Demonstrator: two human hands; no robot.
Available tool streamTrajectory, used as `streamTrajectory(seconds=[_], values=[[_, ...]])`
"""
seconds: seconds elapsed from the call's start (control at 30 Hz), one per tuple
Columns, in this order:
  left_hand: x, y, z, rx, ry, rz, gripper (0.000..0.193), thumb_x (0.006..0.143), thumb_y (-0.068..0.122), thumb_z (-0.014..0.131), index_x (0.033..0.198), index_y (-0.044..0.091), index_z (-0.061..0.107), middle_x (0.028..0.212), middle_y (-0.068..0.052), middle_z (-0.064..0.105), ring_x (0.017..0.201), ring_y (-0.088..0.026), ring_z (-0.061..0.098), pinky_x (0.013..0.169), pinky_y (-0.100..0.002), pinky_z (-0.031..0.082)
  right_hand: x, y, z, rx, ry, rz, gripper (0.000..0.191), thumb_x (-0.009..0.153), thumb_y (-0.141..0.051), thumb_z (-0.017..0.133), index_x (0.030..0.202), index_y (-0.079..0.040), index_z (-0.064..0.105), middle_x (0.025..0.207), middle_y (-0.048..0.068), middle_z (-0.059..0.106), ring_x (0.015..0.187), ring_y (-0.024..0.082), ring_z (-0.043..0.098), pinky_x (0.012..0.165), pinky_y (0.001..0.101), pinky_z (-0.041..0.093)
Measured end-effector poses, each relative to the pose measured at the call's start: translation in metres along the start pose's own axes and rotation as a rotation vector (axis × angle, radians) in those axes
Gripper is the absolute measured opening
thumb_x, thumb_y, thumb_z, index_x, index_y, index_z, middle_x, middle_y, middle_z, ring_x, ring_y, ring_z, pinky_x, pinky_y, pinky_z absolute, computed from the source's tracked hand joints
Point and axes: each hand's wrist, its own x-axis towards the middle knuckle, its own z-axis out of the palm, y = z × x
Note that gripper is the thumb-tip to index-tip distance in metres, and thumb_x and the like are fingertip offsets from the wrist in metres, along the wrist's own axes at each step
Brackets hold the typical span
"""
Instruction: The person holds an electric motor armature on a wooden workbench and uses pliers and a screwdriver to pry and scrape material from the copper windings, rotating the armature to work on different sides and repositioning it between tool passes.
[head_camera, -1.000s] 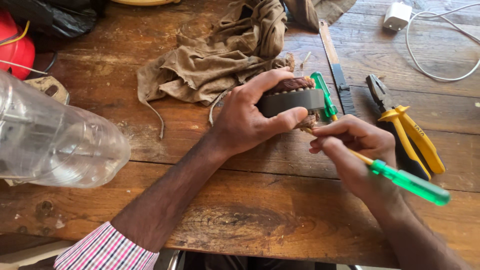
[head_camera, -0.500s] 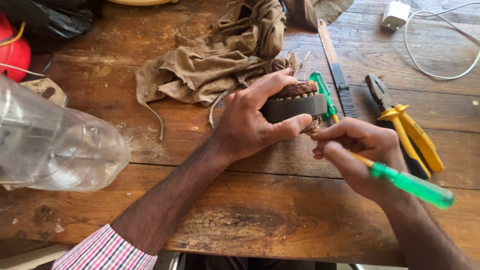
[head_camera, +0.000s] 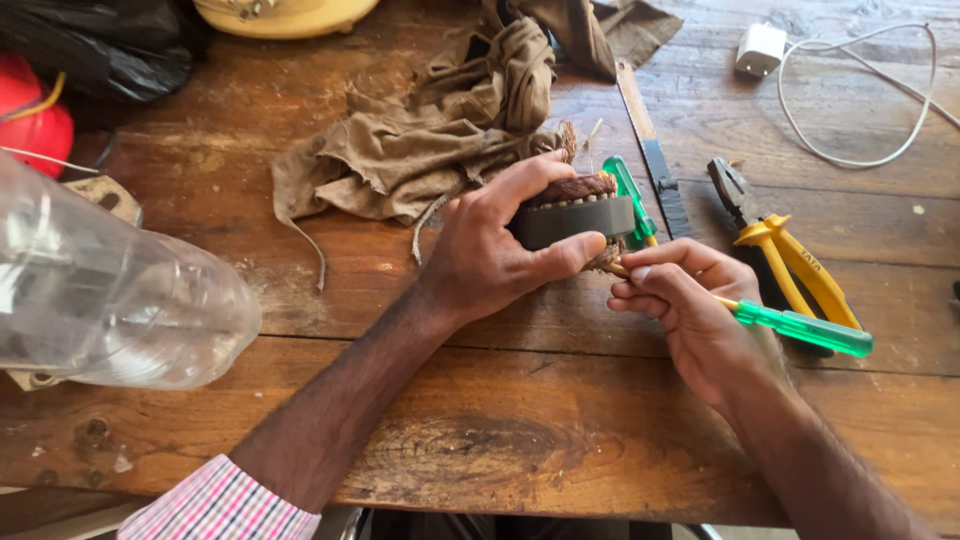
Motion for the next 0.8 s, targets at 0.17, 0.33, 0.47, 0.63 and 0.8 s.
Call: streamTrajectory(seconds=[0.17, 0.33, 0.47, 0.63, 0.8], values=[[0.003, 0.002, -0.002, -0.003, -0.02, -0.035, 0.058, 0.088, 0.052, 0.072, 0.128, 0.011, 0.065, 0.116, -0.01, 0.073, 0.098, -0.017, 0.078, 0.081, -0.03, 0.067, -0.001, -0.005, 0.009, -0.026, 0.031, -0.021, 0.011, 0.096, 0.0, 0.063, 0.104, 0.006, 0.065, 0.095, 0.013, 0.071, 0.082, 0.019, 0.074, 0.077, 0.0323, 0.063], [0.001, 0.002, -0.008, -0.008, -0.011, -0.003, 0.056, 0.091, 0.052, 0.07, 0.129, 0.011, 0.065, 0.108, -0.008, 0.076, 0.094, -0.017, 0.078, 0.078, -0.03, 0.067, -0.004, -0.016, 0.014, -0.487, -0.011, -0.172, 0.012, 0.097, -0.005, 0.065, 0.099, 0.006, 0.069, 0.079, 0.01, 0.071, 0.069, 0.012, 0.067, 0.064, 0.0252, 0.056], [0.0, -0.002, -0.006, 0.06, -0.01, 0.084, 0.053, 0.094, 0.052, 0.067, 0.127, 0.01, 0.063, 0.108, -0.009, 0.073, 0.091, -0.018, 0.078, 0.072, -0.029, 0.068, -0.008, -0.02, 0.017, -0.564, -0.023, -0.091, 0.018, 0.098, -0.009, 0.064, 0.093, 0.005, 0.073, 0.072, 0.007, 0.07, 0.063, 0.011, 0.065, 0.057, 0.0248, 0.054], [0.005, -0.009, -0.004, 0.047, -0.04, 0.024, 0.052, 0.094, 0.055, 0.06, 0.122, 0.012, 0.062, 0.104, -0.008, 0.071, 0.082, -0.016, 0.076, 0.063, -0.029, 0.062, -0.009, -0.024, 0.015, -0.528, -0.09, -0.008, 0.028, 0.101, -0.014, 0.059, 0.093, 0.007, 0.075, 0.069, 0.009, 0.068, 0.06, 0.012, 0.063, 0.055, 0.0261, 0.053], [0.004, -0.01, -0.005, -0.015, 0.028, -0.072, 0.05, 0.095, 0.058, 0.061, 0.116, 0.012, 0.064, 0.091, -0.004, 0.074, 0.077, -0.013, 0.077, 0.064, -0.029, 0.065, -0.006, -0.022, 0.013, -0.446, -0.096, 0.033, 0.033, 0.103, -0.019, 0.056, 0.094, 0.008, 0.074, 0.072, 0.009, 0.068, 0.06, 0.015, 0.065, 0.054, 0.0289, 0.055]])
